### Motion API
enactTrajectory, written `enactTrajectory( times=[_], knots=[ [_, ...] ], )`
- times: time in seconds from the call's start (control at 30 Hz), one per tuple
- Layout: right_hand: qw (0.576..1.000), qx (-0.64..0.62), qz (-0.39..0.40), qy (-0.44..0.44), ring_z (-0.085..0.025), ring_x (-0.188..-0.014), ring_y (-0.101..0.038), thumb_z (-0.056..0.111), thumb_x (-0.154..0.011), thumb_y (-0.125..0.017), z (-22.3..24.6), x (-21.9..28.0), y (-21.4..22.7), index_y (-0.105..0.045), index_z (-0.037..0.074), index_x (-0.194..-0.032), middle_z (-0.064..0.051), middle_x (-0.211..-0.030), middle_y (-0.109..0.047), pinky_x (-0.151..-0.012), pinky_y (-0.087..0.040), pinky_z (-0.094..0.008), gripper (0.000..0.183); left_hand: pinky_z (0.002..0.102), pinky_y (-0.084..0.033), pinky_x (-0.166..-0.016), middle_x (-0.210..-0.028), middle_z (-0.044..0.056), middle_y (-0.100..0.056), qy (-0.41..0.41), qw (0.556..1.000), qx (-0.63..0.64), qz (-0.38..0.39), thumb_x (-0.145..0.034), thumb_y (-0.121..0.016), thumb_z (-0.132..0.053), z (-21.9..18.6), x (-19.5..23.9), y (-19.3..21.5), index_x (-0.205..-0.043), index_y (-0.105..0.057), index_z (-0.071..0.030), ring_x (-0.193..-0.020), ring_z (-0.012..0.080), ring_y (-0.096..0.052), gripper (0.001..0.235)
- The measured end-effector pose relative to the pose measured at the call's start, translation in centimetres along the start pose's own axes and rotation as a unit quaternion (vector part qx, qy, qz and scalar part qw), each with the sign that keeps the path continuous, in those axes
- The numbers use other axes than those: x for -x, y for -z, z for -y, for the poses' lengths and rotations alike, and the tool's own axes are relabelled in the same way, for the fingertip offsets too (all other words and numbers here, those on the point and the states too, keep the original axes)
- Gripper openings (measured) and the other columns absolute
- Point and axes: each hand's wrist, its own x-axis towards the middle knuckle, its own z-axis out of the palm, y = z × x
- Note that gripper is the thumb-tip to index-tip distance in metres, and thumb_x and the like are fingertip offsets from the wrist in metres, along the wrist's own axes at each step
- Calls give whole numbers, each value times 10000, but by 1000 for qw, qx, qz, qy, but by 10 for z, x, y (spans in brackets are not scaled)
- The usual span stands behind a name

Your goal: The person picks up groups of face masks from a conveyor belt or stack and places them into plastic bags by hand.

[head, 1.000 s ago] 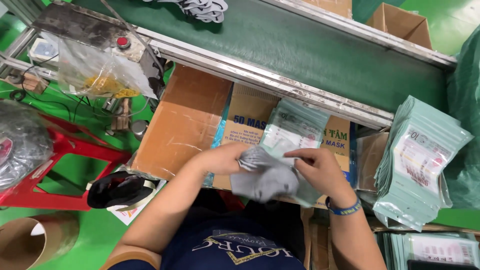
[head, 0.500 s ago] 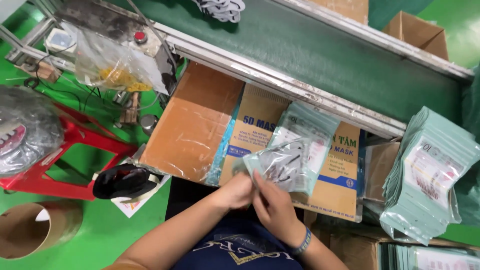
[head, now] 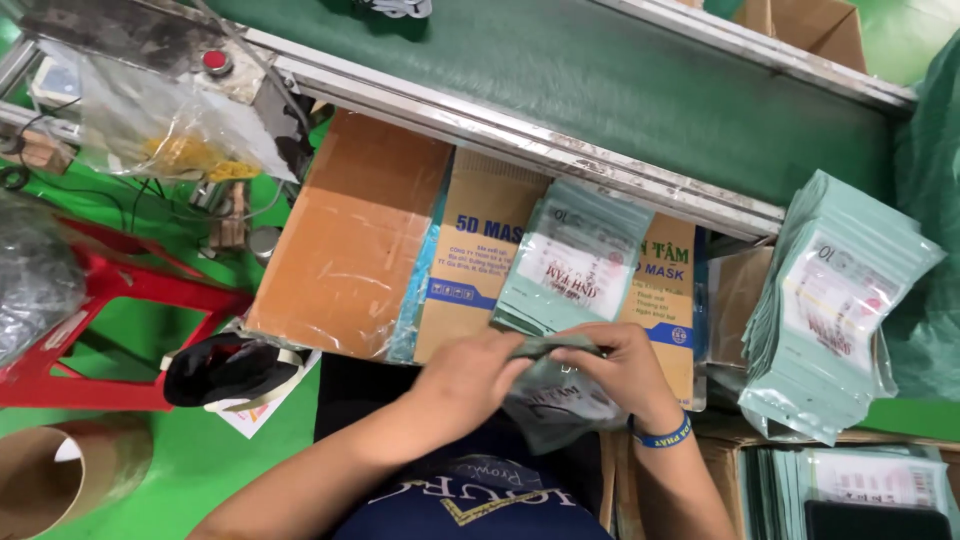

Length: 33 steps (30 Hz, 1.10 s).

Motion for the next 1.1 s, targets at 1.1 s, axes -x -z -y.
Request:
enactTrajectory(
  times=[1.1],
  knots=[
    [994, -58, -60, 72, -174, -890, -739, -127, -819, -708, 20, 24, -20, -787, -28, -1011, -138, -1007, -803, -738, -556, -249, 230, 433, -329, -845, -926, 32, -639, -160, 985, -48, -41, -827, -775, -187, -20, -7, 51, -948, -673, -94, -926, 246, -549, 184]
  ],
)
